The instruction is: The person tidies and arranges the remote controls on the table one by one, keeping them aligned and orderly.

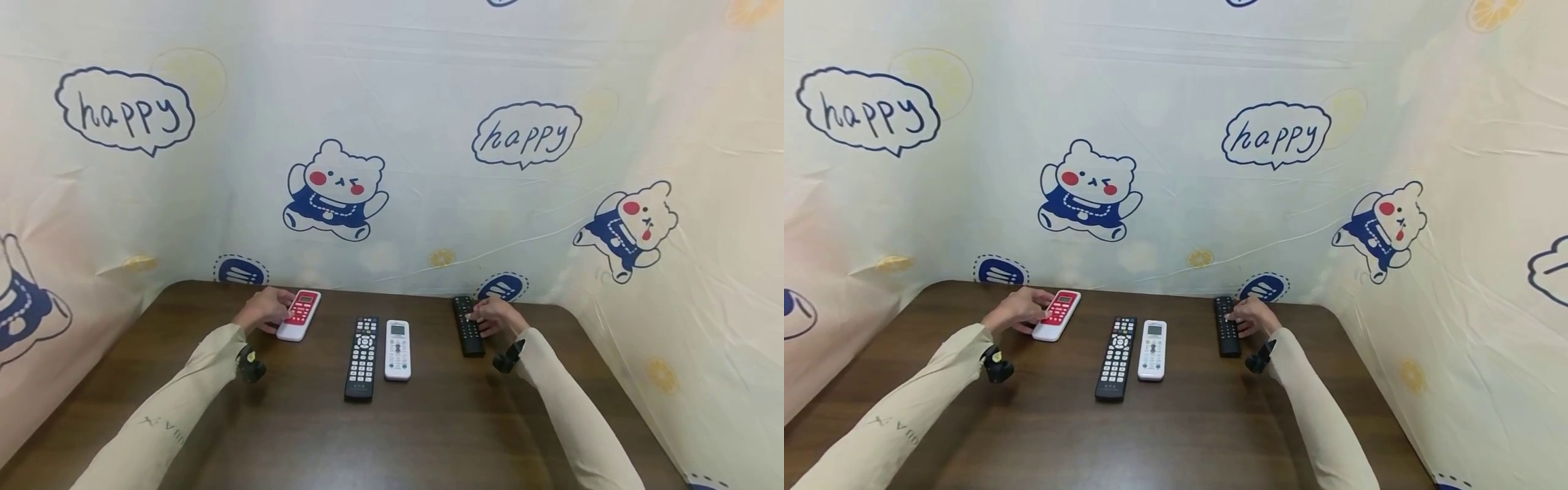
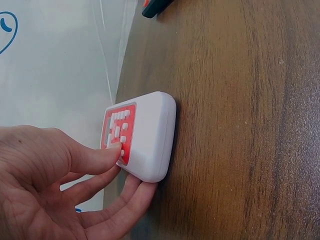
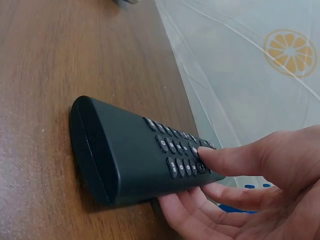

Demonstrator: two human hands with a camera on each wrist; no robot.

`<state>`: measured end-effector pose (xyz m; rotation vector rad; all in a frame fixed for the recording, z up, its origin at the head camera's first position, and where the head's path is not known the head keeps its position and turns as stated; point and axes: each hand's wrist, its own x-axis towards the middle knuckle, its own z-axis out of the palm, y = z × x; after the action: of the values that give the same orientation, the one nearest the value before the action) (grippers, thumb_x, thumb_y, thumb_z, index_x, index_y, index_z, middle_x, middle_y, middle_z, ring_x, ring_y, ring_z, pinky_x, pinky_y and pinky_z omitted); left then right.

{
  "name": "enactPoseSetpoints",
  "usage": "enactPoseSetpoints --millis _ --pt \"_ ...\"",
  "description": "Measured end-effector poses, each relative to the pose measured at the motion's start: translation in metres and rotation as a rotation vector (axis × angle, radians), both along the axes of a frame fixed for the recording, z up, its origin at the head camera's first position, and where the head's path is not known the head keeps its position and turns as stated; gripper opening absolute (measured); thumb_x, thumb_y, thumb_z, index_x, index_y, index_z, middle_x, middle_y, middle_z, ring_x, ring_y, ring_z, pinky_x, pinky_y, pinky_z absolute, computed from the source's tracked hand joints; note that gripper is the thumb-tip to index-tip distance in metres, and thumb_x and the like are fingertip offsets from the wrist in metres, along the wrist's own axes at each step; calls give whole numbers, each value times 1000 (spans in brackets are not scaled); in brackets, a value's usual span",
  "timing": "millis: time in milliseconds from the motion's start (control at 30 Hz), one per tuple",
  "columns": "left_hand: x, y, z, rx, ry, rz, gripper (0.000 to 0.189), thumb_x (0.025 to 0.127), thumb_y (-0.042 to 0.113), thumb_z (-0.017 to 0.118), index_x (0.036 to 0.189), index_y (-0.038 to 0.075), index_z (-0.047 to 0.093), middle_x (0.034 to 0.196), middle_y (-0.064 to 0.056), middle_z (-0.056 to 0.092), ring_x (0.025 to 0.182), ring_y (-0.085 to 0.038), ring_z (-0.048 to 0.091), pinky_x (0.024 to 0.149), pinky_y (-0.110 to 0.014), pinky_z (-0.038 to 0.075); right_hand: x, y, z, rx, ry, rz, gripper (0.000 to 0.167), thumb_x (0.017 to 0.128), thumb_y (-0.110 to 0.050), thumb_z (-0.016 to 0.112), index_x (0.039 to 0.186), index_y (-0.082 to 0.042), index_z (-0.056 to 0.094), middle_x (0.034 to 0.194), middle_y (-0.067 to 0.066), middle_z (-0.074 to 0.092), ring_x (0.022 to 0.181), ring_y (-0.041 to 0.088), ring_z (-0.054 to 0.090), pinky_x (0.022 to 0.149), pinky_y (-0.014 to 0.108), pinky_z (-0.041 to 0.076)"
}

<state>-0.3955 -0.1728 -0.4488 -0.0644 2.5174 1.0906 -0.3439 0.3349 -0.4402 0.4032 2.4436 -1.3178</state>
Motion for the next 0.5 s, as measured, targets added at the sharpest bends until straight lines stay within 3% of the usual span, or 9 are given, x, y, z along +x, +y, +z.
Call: enactPoseSetpoints --millis 167,300,500 --pt "-3 0 -1 -1 0 14 54 101 3 63 152 -2 48 151 -29 50 119 -40 63 77 -41 66 -3 0 2 9 16 -10 24 101 -9 67 118 5 58 118 23 65 109 40 68 90 49 64" --pt "-1 -1 1 -2 10 1 54 101 3 62 152 -2 48 151 -30 51 119 -40 63 78 -42 66 -1 0 3 1 6 -4 37 101 -9 68 130 10 55 126 28 63 112 43 67 89 47 64" --pt "0 -1 0 -4 11 -3 55 100 1 63 152 -3 48 149 -30 51 117 -41 64 78 -42 65 7 2 -1 -25 -5 -1 43 101 -9 68 136 11 53 132 31 61 116 46 66 87 45 65"
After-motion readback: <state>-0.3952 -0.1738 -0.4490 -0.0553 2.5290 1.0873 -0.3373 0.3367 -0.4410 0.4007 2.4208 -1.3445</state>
